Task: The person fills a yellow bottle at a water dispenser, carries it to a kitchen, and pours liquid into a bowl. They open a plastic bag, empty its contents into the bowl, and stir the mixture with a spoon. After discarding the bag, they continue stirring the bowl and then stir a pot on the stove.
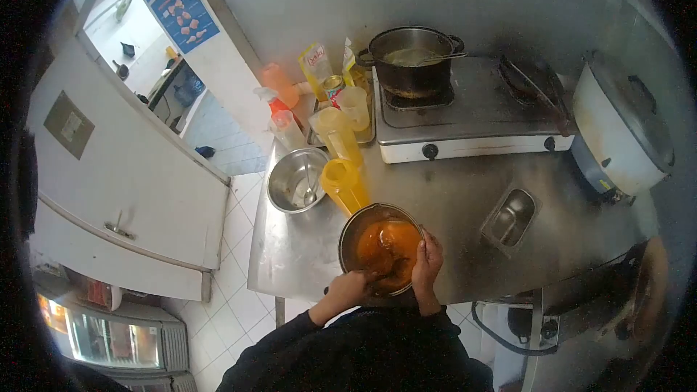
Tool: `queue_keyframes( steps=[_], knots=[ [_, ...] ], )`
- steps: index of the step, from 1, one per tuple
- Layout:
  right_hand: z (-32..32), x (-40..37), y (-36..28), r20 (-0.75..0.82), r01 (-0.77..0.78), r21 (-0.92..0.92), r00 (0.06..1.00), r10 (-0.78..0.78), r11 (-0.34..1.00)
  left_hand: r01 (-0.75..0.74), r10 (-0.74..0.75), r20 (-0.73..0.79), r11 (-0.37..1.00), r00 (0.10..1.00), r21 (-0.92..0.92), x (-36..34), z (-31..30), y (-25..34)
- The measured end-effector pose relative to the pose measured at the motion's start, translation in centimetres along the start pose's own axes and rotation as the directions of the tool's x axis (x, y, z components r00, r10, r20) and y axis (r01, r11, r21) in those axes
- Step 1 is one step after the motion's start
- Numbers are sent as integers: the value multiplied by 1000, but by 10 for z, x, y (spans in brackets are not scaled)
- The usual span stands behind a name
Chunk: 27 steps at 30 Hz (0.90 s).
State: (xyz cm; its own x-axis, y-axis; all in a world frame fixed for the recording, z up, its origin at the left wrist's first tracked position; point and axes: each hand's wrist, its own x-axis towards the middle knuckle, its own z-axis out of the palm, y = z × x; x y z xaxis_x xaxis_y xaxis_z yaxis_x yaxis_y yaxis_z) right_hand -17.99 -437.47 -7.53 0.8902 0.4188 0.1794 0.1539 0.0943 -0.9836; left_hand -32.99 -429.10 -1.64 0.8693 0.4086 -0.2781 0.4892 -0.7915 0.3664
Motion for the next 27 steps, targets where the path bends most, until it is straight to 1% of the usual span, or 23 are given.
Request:
queue_keyframes(
  steps=[2, 3, 5, 6, 8, 9, 10, 12, 13, 14, 16, 17, 19, 20, 22, 23, 25, 26, 27],
  knots=[
    [0, -1, 4, 7, 14, 2, 1000, -14, 1000, -9, 7, -31, 999, 999, -45, 11, 10, 0],
    [1, -2, 4, 15, 25, 5, 1000, -25, 1000, -12, 10, -32, 999, 999, -47, 14, 6, 4],
    [1, -2, 4, 22, 48, -3, 999, -48, 999, -1, 0, -108, 1000, 994, -11, 23, -6, 10],
    [2, -2, 0, 28, 70, -8, 997, -70, 998, -5, 3, -109, 1000, 994, -13, 26, -8, 8],
    [3, -3, -8, 24, 56, -49, 998, -55, 997, 37, -24, -204, 998, 979, 58, 33, -8, -4],
    [3, -4, -11, 21, 40, -86, 999, -39, 995, 9, 16, -332, 997, 943, 74, 39, 6, -20],
    [2, -4, -11, 19, 41, -88, 999, -39, 995, 6, 18, -331, 997, 943, 73, 37, 3, -23],
    [2, -4, -11, 35, 110, -113, 994, -106, 987, 201, -161, -243, 968, 957, 150, 34, -3, -33],
    [2, -4, -10, 34, 109, -114, 994, -106, 988, 163, -120, -297, 979, 948, 125, 28, -2, -40],
    [2, -4, -10, 37, 91, -132, 996, -87, 987, 162, -119, -295, 979, 948, 126, 22, -2, -44],
    [3, -5, -14, 39, 70, -151, 997, -65, 986, 192, -156, -218, 969, 963, 156, 11, -4, -45],
    [4, -5, -17, 38, 76, -130, 997, -72, 989, 193, -157, -216, 969, 964, 156, 5, -2, -44],
    [6, -6, -18, 38, 82, -108, 996, -78, 991, 196, -179, -97, 958, 979, 210, -5, -1, -41],
    [6, -6, -15, 32, 100, -101, 995, -98, 990, 197, -180, -96, 958, 979, 209, -8, -2, -37],
    [6, -7, -13, 28, 120, -95, 993, -118, 988, 160, -173, 35, 960, 984, 231, -14, -10, -24],
    [6, -7, -12, 23, 109, -95, 994, -107, 989, 161, -174, 35, 960, 984, 230, -14, -9, -21],
    [6, -6, -10, 19, 99, -97, 995, -97, 990, 80, -81, 48, 996, 996, 27, -14, -5, -14],
    [6, -6, -9, 19, 104, -61, 994, -103, 993, 81, -82, 48, 996, 995, 24, -9, 9, -18],
    [6, -6, -8, 20, 110, -24, 994, -110, 994, 18, -18, 4, 998, 1000, -53, 0, 32, -28]
  ],
)
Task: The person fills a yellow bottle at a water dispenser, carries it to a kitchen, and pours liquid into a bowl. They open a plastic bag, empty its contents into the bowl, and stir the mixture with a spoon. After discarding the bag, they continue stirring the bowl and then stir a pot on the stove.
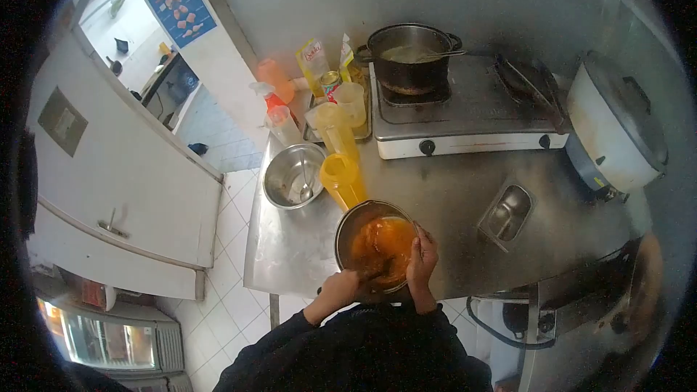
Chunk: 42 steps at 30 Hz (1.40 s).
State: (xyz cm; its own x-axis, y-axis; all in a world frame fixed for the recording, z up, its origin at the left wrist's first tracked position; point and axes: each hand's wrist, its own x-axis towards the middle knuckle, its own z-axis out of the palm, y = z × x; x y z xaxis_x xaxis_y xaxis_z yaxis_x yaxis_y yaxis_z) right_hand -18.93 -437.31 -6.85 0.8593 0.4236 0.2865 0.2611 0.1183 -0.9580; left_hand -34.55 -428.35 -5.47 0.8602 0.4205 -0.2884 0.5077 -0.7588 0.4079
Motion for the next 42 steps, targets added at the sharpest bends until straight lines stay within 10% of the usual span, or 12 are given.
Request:
queue_keyframes(
  steps=[5, 10, 15, 21, 29, 34, 42],
  knots=[
    [1, -2, -12, -2, -31, -75, 1000, 31, 997, 37, -35, 70, 999, 997, -27, 16, -29, 26],
    [0, -2, 1, 10, -29, -34, 1000, 30, 999, 6, 4, -267, 999, 964, 36, 29, -33, 7],
    [2, -3, -4, -4, 25, -100, 1000, -26, 995, 120, -70, -259, 976, 963, 184, 15, -39, -24],
    [2, 0, -6, 22, -2, -105, 1000, 4, 994, 101, -75, -99, 951, 992, 294, -13, -30, -22],
    [4, -2, 0, -6, -44, -27, 999, 44, 999, -6, 9, 62, 999, 998, -47, -4, -18, 18],
    [3, -1, -9, 12, -41, -94, 999, 42, 995, -116, 88, -260, 989, 962, -92, 24, -21, 19],
    [2, -1, -3, 5, -30, -94, 1000, 30, 995, 59, -1, -268, 977, 963, 207, 30, -45, -20]
  ],
)
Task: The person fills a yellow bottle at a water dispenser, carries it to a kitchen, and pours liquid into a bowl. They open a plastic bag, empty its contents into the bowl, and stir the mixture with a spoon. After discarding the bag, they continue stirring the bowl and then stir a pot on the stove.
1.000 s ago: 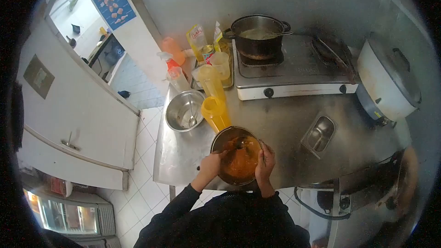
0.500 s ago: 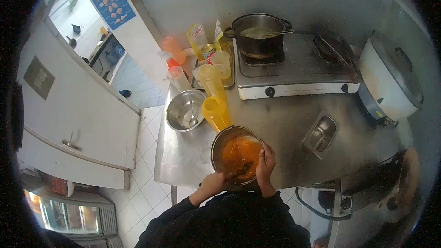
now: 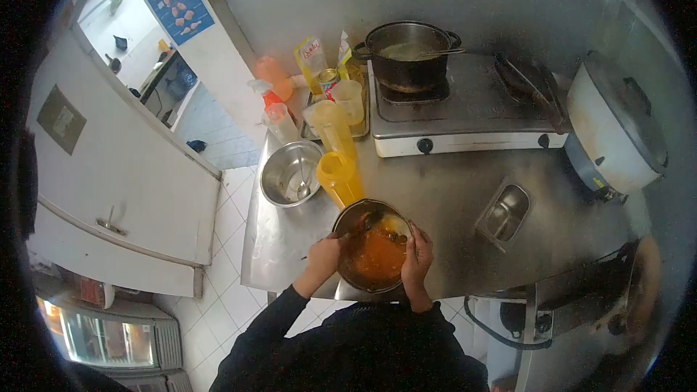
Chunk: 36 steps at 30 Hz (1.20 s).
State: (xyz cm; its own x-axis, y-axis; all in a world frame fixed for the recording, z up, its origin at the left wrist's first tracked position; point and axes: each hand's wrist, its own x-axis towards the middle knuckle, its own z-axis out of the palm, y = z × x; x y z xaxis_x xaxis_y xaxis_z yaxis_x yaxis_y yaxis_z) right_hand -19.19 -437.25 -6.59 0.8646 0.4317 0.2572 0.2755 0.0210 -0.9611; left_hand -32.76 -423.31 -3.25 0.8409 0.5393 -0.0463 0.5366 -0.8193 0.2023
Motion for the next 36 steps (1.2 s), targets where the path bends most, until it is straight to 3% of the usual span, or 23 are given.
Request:
queue_keyframes(
  steps=[4, 6, 9, 13, 14, 19, 22, 24, 25, 27, 28, 32, 33, 36],
  knots=[
    [1, 0, 4, -5, -15, 57, 1000, 16, 998, 31, -31, 2, 998, 1000, 49, -14, -1, -7],
    [1, 1, -1, -5, -29, 36, 1000, 29, 999, 49, -67, 219, 995, 973, 85, -23, -14, 0],
    [1, 1, 0, -24, -24, 37, 999, 24, 999, 50, -53, 314, 999, 948, 19, -32, -15, 9],
    [0, -1, 14, -1, -73, 96, 997, 73, 993, -12, 64, 272, 982, 960, -188, -35, -3, 20],
    [1, 0, 10, -39, -33, 86, 999, 37, 996, -29, 99, 284, 971, 954, -239, -31, 21, 15],
    [2, 2, 1, -88, 60, 69, 995, -54, 996, -54, 159, 205, 897, 966, -438, -12, 0, 36],
    [1, 1, 0, -27, -55, 139, 998, 59, 989, -38, 92, 117, 916, 989, -399, 0, 10, 29],
    [2, 1, 10, -34, -89, 146, 995, 95, 985, -69, 76, 16, 962, 997, -263, 2, 7, 19],
    [1, 1, 12, -36, -90, 146, 995, 97, 985, -70, 77, 18, 963, 997, -262, 2, 4, 16],
    [0, 1, 13, -27, -37, 84, 999, 39, 996, 23, -20, 81, 999, 997, -37, -1, -5, 8],
    [0, 1, 14, -28, -38, 84, 999, 41, 996, 13, -14, 42, 1000, 999, 24, -5, 1, -2],
    [3, 1, 10, -23, -112, 198, 993, 119, 974, 67, -68, 13, 997, 998, 46, -21, -10, -6],
    [4, 1, 6, 0, -166, 276, 985, 173, 947, 41, -46, 82, 998, 996, 53, -26, -15, -3],
    [4, 2, -4, -6, -141, 208, 989, 145, 968, 16, -33, 242, 997, 970, 72, -33, -19, 5]
  ],
)
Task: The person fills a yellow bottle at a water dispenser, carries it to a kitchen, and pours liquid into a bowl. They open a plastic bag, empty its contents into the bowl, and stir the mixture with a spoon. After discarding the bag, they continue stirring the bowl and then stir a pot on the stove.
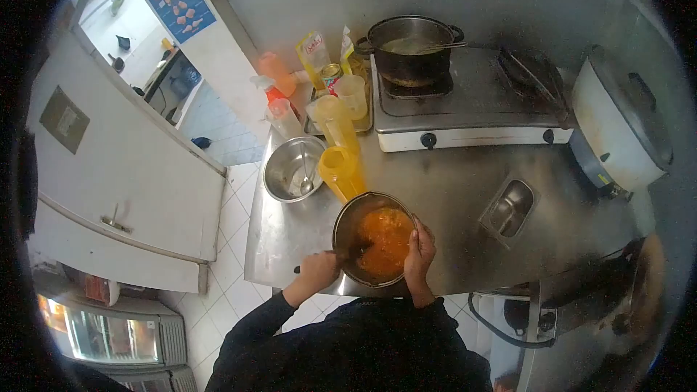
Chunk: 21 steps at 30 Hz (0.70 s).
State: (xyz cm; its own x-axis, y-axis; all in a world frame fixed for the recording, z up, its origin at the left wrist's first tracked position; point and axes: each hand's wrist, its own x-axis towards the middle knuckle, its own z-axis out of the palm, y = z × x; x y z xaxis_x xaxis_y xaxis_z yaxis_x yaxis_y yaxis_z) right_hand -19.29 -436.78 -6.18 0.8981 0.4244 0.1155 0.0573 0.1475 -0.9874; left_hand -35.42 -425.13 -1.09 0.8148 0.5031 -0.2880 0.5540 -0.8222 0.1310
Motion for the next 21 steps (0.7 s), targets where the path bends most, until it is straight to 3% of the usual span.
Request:
queue_keyframes(
  steps=[1, 3, 5, 6, 10, 13, 15, 16, 19, 21],
  knots=[
    [-1, 1, 5, 2, 0, 1, 1000, 0, 1000, 0, -1, 95, 1000, 996, 11, -2, 0, 4],
    [-2, 4, 14, 29, 97, -101, 995, -95, 990, -64, 66, 21, 993, 998, -95, -6, 5, 11],
    [-1, 2, 13, 14, 37, -69, 999, -36, 997, -57, 71, 98, 988, 993, -144, 1, 17, 17],
    [-1, 1, 10, -1, -25, -36, 1000, 25, 999, -144, 143, -21, 965, 990, -217, 1, 11, 23],
    [0, 1, 5, 14, 59, -76, 998, -58, 995, -137, 144, 15, 963, 989, -231, 17, 8, 31],
    [-1, 1, 7, -11, -12, -47, 1000, 11, 999, -163, 136, -116, 949, 984, -271, 32, 18, 25],
    [-1, 1, 12, -12, 19, -7, 1000, -19, 1000, -73, 53, -248, 995, 967, -73, 35, 16, 18],
    [-2, 2, 15, -14, 19, -6, 1000, -19, 1000, -7, 6, -208, 1000, 978, -3, 32, 9, 16],
    [-3, 2, 15, -7, 62, -15, 998, -62, 998, 20, -8, -176, 998, 984, 66, 25, 13, -1],
    [-2, 1, 13, -22, 66, -91, 997, -69, 994, -1, 15, -232, 998, 973, 60, 15, 15, -5]
  ],
)
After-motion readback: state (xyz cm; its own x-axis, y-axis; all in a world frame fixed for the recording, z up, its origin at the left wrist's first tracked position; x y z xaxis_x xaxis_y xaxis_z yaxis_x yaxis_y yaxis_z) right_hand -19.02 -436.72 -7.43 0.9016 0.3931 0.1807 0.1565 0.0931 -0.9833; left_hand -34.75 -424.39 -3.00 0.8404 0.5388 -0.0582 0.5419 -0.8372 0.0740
